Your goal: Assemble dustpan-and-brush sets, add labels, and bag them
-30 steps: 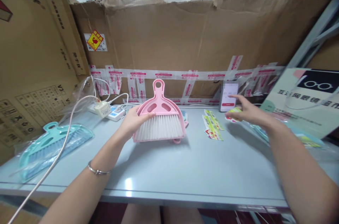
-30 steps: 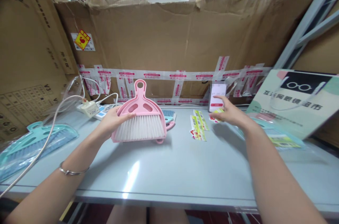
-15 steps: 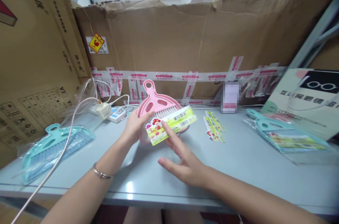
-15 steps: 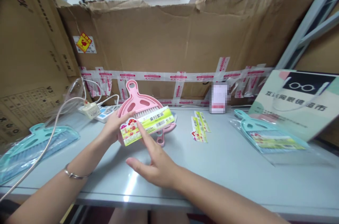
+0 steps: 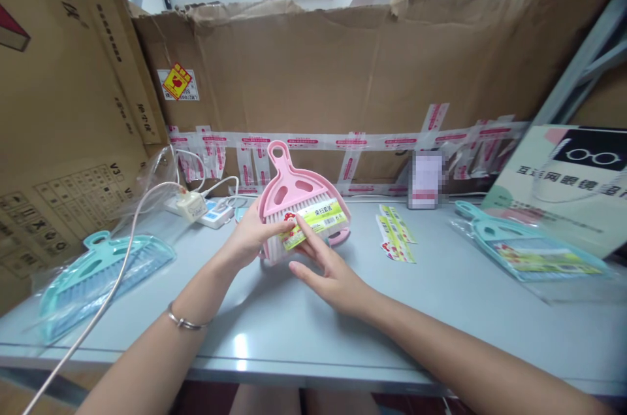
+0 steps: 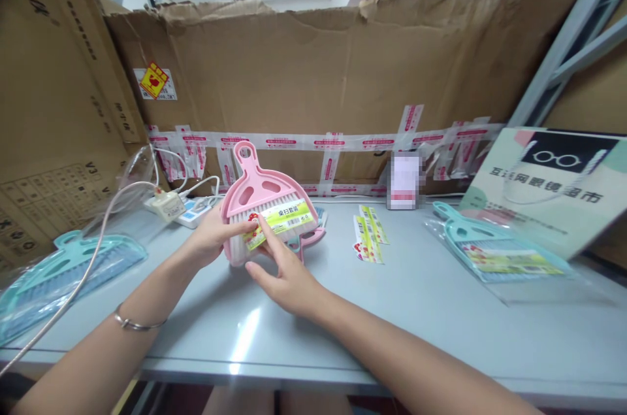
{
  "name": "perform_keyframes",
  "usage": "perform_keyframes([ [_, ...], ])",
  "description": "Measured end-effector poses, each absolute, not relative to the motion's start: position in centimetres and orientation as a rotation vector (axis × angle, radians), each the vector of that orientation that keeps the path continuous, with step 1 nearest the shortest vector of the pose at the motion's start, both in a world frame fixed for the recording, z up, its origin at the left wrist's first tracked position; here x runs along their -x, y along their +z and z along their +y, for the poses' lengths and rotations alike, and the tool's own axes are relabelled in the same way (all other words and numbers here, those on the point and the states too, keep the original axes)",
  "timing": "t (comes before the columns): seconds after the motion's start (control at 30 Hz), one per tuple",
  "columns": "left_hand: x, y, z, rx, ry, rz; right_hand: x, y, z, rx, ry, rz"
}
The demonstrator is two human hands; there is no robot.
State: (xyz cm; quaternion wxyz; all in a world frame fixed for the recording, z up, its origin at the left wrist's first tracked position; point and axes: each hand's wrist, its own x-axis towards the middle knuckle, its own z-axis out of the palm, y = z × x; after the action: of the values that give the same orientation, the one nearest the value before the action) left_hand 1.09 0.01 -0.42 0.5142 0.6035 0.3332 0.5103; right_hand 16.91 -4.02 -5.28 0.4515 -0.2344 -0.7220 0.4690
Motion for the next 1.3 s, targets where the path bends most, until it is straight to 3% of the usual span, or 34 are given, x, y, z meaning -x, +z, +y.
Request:
perform_keyframes([
  [0.13,-0.8,-0.4,0.3,-1.41,1.214,0.816,-17.3,-5.1,-4.5,0.497,1.173,-1.518],
  [0.27,-0.5,-0.1,0.4,-1.397,1.19,0.794,-18.3,-4.9,-4.6,0.677,1.135,-1.021],
  [0.4,-0.3,0.1,0.2,-1.399,1.166,0.757,-18.4,-4.5,-3.7,0.8,1.4,-0.725],
  [0.57,-0.4,0.2,-0.1,-1.384,1.125,0.712,-17.4,-3.4,-2.9,0.635,1.661,-0.638],
  [1.0,-1.0,-0.1,-0.5,-1.364,1.131,0.747,-15.6,-3.3,-3.1,0.546,1.597,-0.469],
  [1.13,1.7,1.1,0.7,-1.626,1.195,1.093,-16.4,-3.5,-3.2,0.594,1.534,-0.458],
  [1.23,7.6,3.6,2.9,-1.912,1.564,1.69,-17.4,-3.9,-3.2,0.643,1.517,-0.472],
  [1.3,12.2,5.3,4.4,-2.085,1.577,2.101,-17.7,-4.1,-3.1,0.658,1.517,-0.479],
])
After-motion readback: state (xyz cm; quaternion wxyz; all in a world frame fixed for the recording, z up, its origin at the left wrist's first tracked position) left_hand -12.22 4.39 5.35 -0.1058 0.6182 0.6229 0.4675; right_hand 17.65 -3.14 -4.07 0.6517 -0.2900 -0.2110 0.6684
